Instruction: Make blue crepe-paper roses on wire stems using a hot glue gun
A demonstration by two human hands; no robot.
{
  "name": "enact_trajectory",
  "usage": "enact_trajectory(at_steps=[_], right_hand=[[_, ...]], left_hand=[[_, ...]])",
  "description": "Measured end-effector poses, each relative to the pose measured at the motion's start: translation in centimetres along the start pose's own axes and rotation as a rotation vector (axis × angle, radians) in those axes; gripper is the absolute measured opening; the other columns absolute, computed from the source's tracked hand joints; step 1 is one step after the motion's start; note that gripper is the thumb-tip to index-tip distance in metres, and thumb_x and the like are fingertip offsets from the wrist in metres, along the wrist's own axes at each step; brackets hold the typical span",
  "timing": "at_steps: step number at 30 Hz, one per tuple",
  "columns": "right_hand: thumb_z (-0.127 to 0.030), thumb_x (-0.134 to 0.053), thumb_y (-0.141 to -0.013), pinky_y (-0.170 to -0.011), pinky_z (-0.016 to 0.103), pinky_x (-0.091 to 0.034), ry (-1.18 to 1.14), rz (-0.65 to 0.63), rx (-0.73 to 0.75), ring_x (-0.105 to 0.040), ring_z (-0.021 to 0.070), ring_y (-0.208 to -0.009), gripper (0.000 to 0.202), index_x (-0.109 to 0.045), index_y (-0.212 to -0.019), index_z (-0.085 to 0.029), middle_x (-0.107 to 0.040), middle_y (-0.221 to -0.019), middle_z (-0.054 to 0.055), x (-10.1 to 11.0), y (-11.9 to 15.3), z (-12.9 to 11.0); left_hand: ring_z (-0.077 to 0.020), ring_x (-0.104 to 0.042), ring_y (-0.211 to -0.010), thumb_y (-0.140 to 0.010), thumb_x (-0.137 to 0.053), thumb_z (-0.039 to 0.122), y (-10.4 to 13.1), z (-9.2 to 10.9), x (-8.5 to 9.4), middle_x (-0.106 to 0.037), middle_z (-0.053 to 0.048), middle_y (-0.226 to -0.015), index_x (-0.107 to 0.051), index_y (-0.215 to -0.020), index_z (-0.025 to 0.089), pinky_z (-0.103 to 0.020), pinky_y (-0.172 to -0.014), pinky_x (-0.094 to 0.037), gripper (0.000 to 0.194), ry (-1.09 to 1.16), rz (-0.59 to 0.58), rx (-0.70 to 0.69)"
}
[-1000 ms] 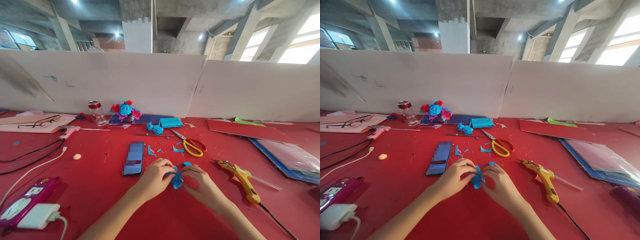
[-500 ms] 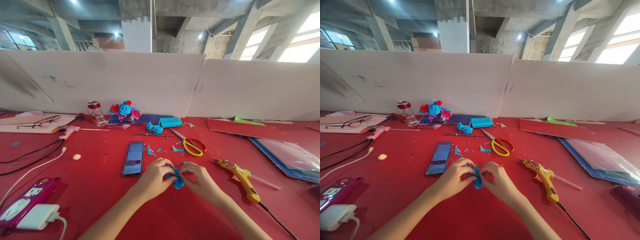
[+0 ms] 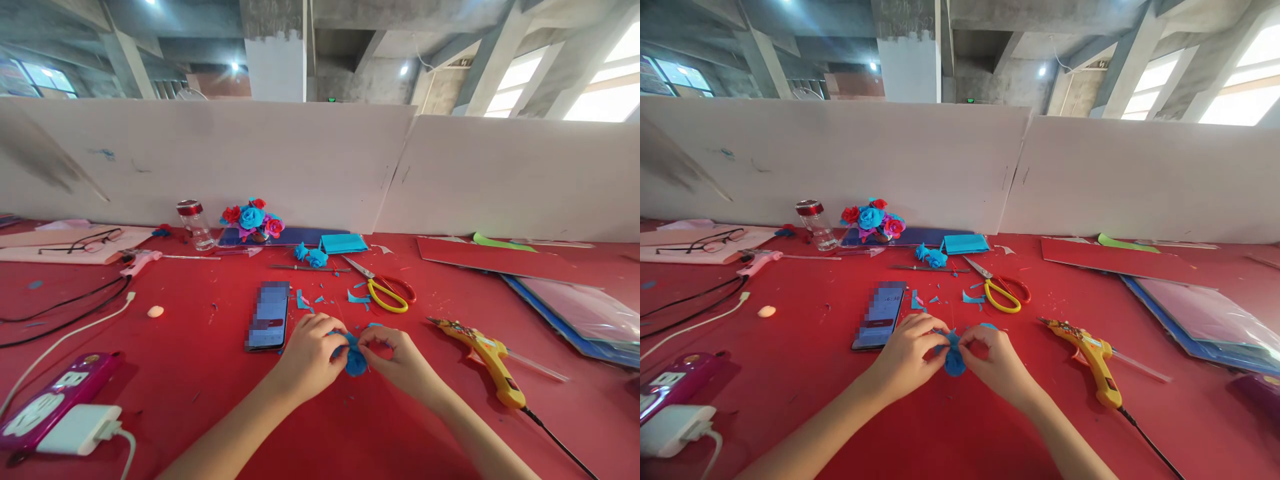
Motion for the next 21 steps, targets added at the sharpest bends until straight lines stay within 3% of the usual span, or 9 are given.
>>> enact_trajectory(at_steps=[8, 13, 16, 21], right_hand=[[-0.027, -0.056, -0.077, -0.062, 0.029, -0.048, -0.066, 0.010, -0.056, -0.059, 0.0165, -0.065, 0.014, -0.064, -0.073, -0.017, -0.065, -0.070, 0.003, -0.2, -0.1, 1.0], [-0.027, -0.058, -0.076, -0.065, 0.031, -0.049, -0.157, 0.013, -0.075, -0.060, 0.0174, -0.068, 0.012, -0.064, -0.076, -0.016, -0.066, -0.073, 0.005, -0.3, -0.1, 1.6], [-0.029, -0.058, -0.077, -0.067, 0.031, -0.050, -0.243, -0.008, -0.078, -0.062, 0.0173, -0.072, 0.014, -0.063, -0.082, -0.016, -0.067, -0.077, 0.005, -0.4, -0.2, 2.0], [-0.035, -0.059, -0.076, -0.070, 0.031, -0.051, -0.369, -0.018, -0.095, -0.064, 0.0175, -0.079, 0.023, -0.058, -0.090, -0.016, -0.067, -0.085, 0.007, -0.2, -0.5, 2.8]], left_hand=[[-0.0185, -0.058, -0.096, -0.079, -0.055, 0.017, 0.1, -2.0, -1.1, -0.059, -0.004, -0.106, -0.064, -0.076, 0.020, -0.030, -0.084, -0.045, 0.010, 0.304, -0.071, 0.248], [-0.0148, -0.060, -0.072, -0.079, -0.052, 0.021, 0.1, -2.6, -2.0, -0.065, -0.003, -0.083, -0.063, -0.074, 0.018, -0.024, -0.062, -0.045, 0.012, 0.397, -0.115, 0.349], [-0.0105, -0.052, -0.051, -0.078, -0.052, 0.025, 0.4, -3.3, -2.5, -0.065, 0.000, -0.073, -0.063, -0.076, 0.018, -0.022, -0.048, -0.039, 0.014, 0.413, -0.143, 0.436], [-0.0102, -0.051, -0.048, -0.076, -0.052, 0.028, 0.7, -4.1, -3.1, -0.064, 0.000, -0.066, -0.063, -0.075, 0.016, -0.021, -0.045, -0.038, 0.016, 0.485, -0.155, 0.525]])
Point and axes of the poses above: each hand's wrist, its own y-axis away from the middle knuckle, its own x-axis out of the back of the hand, z = x × y, the point moved 8 cm from there along -y, towards the middle knuckle
